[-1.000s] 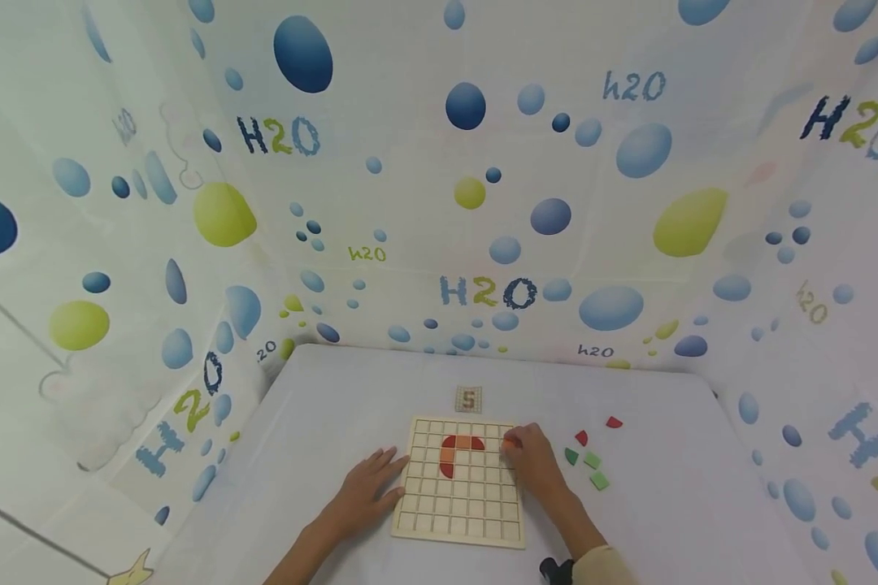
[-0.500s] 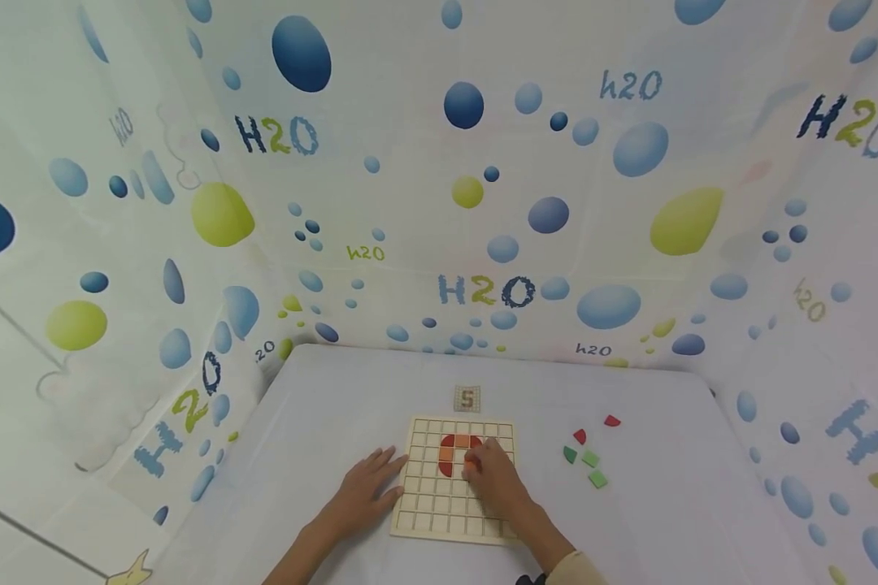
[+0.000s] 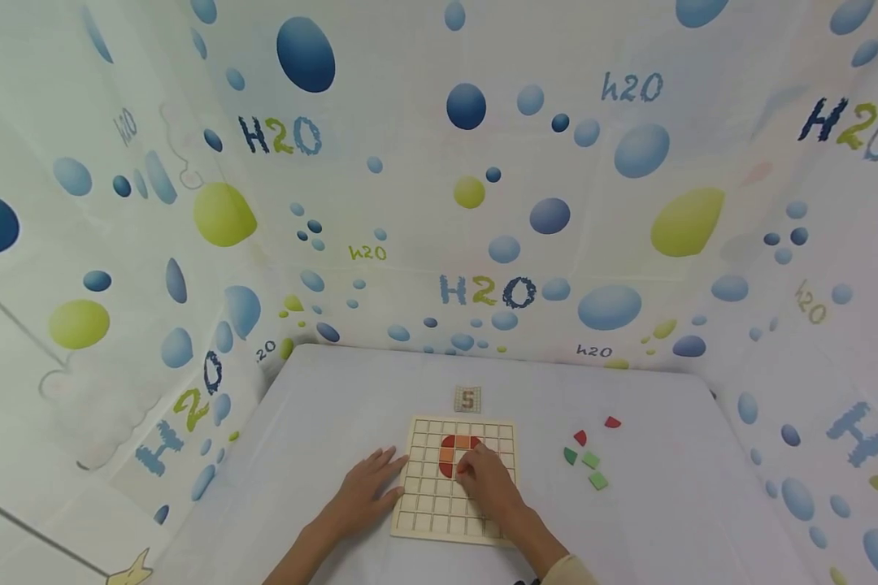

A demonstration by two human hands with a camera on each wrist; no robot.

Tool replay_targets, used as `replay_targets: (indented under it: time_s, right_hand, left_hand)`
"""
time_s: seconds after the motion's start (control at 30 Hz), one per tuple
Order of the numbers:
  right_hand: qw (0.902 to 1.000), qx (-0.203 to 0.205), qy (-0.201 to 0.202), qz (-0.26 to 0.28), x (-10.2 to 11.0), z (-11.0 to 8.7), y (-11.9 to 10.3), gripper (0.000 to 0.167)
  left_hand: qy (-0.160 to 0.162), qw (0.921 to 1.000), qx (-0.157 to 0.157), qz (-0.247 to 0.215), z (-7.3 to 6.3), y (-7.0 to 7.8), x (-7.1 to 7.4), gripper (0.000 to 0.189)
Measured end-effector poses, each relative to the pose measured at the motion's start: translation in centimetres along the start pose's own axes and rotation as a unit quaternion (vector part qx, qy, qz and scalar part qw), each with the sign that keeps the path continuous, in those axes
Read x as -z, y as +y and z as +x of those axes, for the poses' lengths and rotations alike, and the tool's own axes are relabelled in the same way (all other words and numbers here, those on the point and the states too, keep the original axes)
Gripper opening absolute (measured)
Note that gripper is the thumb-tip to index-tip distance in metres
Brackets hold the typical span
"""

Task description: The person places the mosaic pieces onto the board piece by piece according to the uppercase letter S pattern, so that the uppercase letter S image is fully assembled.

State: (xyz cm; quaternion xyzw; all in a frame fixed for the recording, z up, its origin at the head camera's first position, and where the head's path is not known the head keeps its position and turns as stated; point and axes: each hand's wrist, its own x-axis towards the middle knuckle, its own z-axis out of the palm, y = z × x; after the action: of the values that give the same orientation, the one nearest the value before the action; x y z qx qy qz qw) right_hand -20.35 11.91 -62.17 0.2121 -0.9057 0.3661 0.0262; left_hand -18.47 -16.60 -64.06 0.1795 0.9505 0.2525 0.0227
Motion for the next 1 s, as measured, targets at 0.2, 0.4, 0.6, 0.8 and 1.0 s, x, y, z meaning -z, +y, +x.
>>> replay_targets:
  time_s: [0.2, 0.4, 0.6, 0.8, 1.0]
  right_hand:
    - [0.9996, -0.008, -0.008, -0.027, 0.0, -0.2, 0.0, 0.006]
    - [0.9993, 0.001, -0.002, -0.037, -0.2, -0.3, 0.1, 0.008]
    - [0.9988, 0.004, 0.009, -0.048, -0.3, -0.4, 0.1, 0.007]
    - [0.9980, -0.004, 0.009, -0.063, -0.2, -0.7, -0.1, 0.007]
    - [0.9988, -0.037, 0.011, -0.030, 1.2, -0.8, 0.4, 0.006]
  left_hand:
    - [0.001, 1.0000, 0.002, 0.002, 0.0, -0.1, -0.1, 0.058]
    - [-0.002, 1.0000, 0.004, 0.004, -0.1, -0.1, -0.2, 0.058]
    - [0.000, 1.0000, 0.002, 0.002, -0.1, -0.1, -0.1, 0.058]
    - [-0.002, 1.0000, 0.001, 0.002, -0.1, 0.0, -0.1, 0.058]
    - [0.000, 1.0000, 0.001, 0.004, -0.1, 0.1, 0.1, 0.058]
